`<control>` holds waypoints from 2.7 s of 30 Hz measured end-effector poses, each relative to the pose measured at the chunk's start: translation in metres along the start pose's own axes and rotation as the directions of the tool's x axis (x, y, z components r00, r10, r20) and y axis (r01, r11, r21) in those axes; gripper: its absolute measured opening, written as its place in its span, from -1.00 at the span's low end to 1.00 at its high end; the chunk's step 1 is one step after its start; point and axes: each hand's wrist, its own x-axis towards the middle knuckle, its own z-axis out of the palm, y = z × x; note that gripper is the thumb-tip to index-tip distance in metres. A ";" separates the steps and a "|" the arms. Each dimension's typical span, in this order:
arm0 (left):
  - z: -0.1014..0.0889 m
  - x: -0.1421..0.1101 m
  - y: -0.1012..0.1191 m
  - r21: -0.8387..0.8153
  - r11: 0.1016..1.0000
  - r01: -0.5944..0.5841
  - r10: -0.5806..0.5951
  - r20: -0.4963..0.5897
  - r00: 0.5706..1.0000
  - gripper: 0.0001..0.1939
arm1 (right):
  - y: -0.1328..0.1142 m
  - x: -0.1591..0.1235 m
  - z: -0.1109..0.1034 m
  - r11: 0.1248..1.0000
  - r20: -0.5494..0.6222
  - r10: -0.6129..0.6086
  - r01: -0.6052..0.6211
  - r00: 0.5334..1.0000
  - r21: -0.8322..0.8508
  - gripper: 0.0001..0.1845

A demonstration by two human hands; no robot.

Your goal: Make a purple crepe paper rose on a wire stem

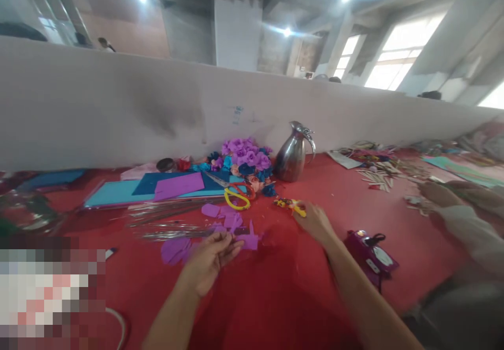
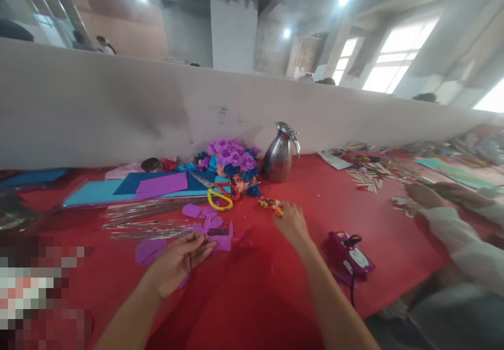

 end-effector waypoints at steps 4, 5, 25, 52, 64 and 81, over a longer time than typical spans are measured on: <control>0.005 -0.006 -0.002 0.054 0.988 0.145 -0.149 0.082 0.985 -0.85 | 0.037 0.016 -0.011 0.990 0.038 0.139 -0.138 0.990 -0.011 -0.90; 0.007 -0.007 -0.002 0.073 0.983 0.168 -0.174 0.085 0.981 -0.86 | 0.040 0.019 -0.009 0.988 0.058 0.156 -0.157 0.986 0.012 -0.87; 0.005 0.001 -0.021 0.269 0.953 0.139 -0.167 0.083 0.982 -0.87 | 0.021 -0.085 -0.056 0.774 0.406 0.025 -0.274 0.914 0.571 -0.65; 0.000 0.006 -0.026 0.274 0.953 0.131 -0.163 0.096 0.982 -0.86 | 0.005 -0.099 -0.037 0.983 0.486 -0.176 0.124 0.856 0.139 -0.71; 0.008 0.000 -0.021 0.355 0.927 0.123 -0.150 0.047 0.988 -0.89 | 0.008 -0.091 -0.037 0.982 0.453 -0.172 0.117 0.875 0.147 -0.69; 0.007 0.002 -0.022 0.378 0.912 0.160 -0.184 0.026 0.983 -0.92 | 0.009 -0.085 -0.034 0.979 0.479 -0.200 0.196 0.855 0.060 -0.66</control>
